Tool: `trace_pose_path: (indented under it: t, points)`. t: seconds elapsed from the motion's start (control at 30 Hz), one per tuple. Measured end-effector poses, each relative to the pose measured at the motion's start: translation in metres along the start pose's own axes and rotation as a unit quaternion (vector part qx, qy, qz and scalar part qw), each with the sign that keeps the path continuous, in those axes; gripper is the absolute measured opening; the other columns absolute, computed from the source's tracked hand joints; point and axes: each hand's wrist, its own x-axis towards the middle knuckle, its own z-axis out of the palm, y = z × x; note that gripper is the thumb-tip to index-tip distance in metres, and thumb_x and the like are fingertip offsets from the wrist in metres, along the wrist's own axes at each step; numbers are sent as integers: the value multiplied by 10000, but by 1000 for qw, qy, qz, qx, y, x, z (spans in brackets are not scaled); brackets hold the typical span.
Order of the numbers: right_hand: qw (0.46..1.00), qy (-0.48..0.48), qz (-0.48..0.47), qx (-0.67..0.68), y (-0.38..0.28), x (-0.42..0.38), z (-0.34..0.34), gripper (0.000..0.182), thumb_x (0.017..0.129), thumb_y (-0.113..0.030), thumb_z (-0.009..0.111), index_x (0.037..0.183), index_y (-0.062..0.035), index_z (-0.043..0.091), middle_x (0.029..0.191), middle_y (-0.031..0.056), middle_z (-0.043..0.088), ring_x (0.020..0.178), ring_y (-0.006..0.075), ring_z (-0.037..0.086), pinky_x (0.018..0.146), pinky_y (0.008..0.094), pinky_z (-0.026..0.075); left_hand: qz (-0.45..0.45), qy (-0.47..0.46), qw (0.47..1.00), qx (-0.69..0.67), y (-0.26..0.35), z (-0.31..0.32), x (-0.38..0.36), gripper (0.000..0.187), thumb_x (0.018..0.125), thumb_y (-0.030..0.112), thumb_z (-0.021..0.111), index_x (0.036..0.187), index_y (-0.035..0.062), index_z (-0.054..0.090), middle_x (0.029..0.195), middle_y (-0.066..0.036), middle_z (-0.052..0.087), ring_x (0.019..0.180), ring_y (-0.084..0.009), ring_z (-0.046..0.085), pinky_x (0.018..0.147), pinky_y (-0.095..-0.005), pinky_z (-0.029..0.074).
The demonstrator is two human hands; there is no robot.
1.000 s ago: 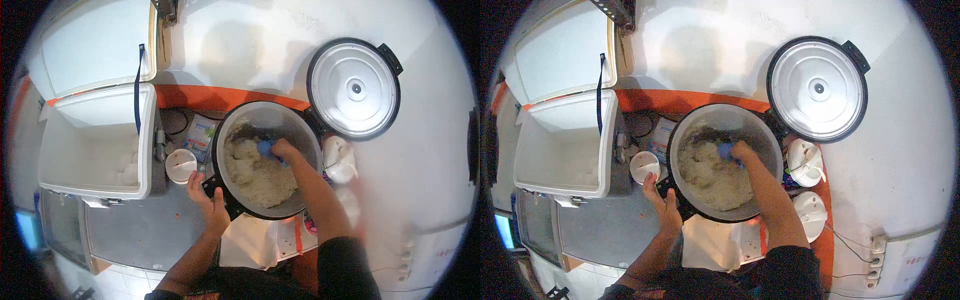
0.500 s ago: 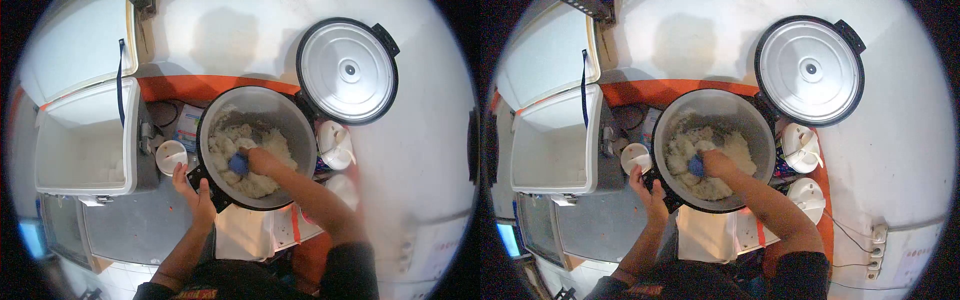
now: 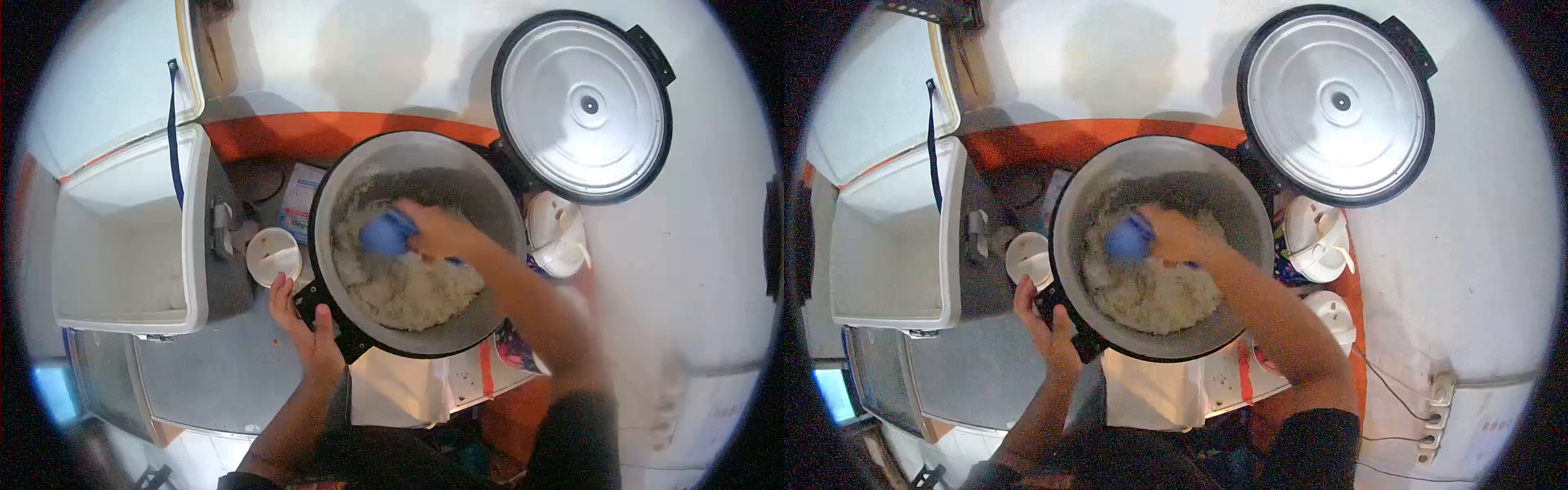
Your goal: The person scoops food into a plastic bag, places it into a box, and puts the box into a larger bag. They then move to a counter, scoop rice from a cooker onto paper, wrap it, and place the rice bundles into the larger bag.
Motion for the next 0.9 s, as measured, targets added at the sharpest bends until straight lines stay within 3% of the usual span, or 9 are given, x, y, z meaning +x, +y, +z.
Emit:
trace_pose_path:
  t: [0.07, 0.1, 0.17, 0.3, 0.37, 0.6, 0.7, 0.77, 0.9]
  points:
    - [977, 155, 12, -145, 17, 2, -4, 450, 816, -122, 663, 1253, -47, 585, 1062, 243, 679, 992, 361, 682, 796, 482, 557, 44, -25, 999, 5, 2, 1, 3, 590, 1011, 287, 546, 1444, -13, 279, 1513, -205, 240, 1405, -319, 277, 1172, -439, 193]
    - [978, 155, 12, -140, 26, 7, 1, 450, 816, -122, 663, 1253, -47, 585, 1062, 243, 679, 992, 361, 682, 796, 482, 557, 44, -29, 999, 8, 4, 1, 3, 590, 1011, 287, 546, 1444, -13, 279, 1513, -205, 240, 1405, -319, 277, 1172, -439, 193]
    - [930, 200, 52, -303, 38, 14, 10, 422, 800, -133, 690, 1200, -27, 607, 1042, 240, 678, 961, 370, 688, 796, 485, 555, 14, -27, 999, -10, 9, 2, 3, 580, 1012, 284, 545, 1437, -15, 288, 1518, -198, 239, 1402, -304, 282, 1167, -428, 204]
    - [977, 126, 51, -162, 31, 26, 58, 359, 790, -117, 688, 1120, 8, 624, 1021, 247, 674, 942, 389, 687, 792, 474, 558, 26, -32, 999, 6, 5, 0, 2, 577, 1010, 293, 548, 1431, -11, 296, 1518, -189, 250, 1400, -293, 286, 1165, -421, 208]
    - [977, 129, -27, -167, 28, 18, 75, 334, 770, -85, 685, 1081, 20, 631, 1008, 255, 672, 942, 402, 684, 791, 476, 556, 22, -29, 999, -2, 5, 1, 1, 565, 1007, 280, 550, 1428, -6, 304, 1516, -186, 264, 1399, -289, 289, 1164, -421, 210]
    - [994, 18, 21, -102, 2, -14, 91, 377, 740, -49, 689, 1099, 37, 609, 1012, 271, 664, 938, 431, 671, 793, 491, 546, 9, -18, 1000, -20, 7, 3, 1, 540, 997, 232, 558, 1418, -13, 325, 1520, -181, 272, 1391, -275, 308, 1158, -404, 223]
    - [991, 94, -41, -81, -5, -53, 91, 351, 753, -19, 651, 1095, 41, 597, 1012, 286, 658, 929, 449, 663, 778, 485, 543, 13, -16, 1000, 9, 7, 2, 0, 556, 990, 235, 571, 1420, -15, 324, 1516, -178, 280, 1386, -268, 316, 1157, -395, 226]
    - [975, 206, -77, -46, -16, -76, 87, 336, 761, -8, 628, 1090, 41, 585, 942, 288, 666, 886, 465, 661, 758, 486, 533, 2, 11, 999, -43, 1, 5, -1, 655, 956, 294, 634, 1460, 1, 336, 1436, -118, 375, 1301, -231, 359, 1134, -373, 234]
    - [967, 225, -118, 25, -25, -85, 79, 283, 764, -10, 625, 1038, 55, 592, 825, 275, 662, 782, 447, 672, 700, 478, 527, 10, -5, 999, -46, -3, 4, -2, 604, 977, 240, 593, 1441, -17, 304, 1495, -164, 310, 1373, -256, 331, 1157, -387, 224]
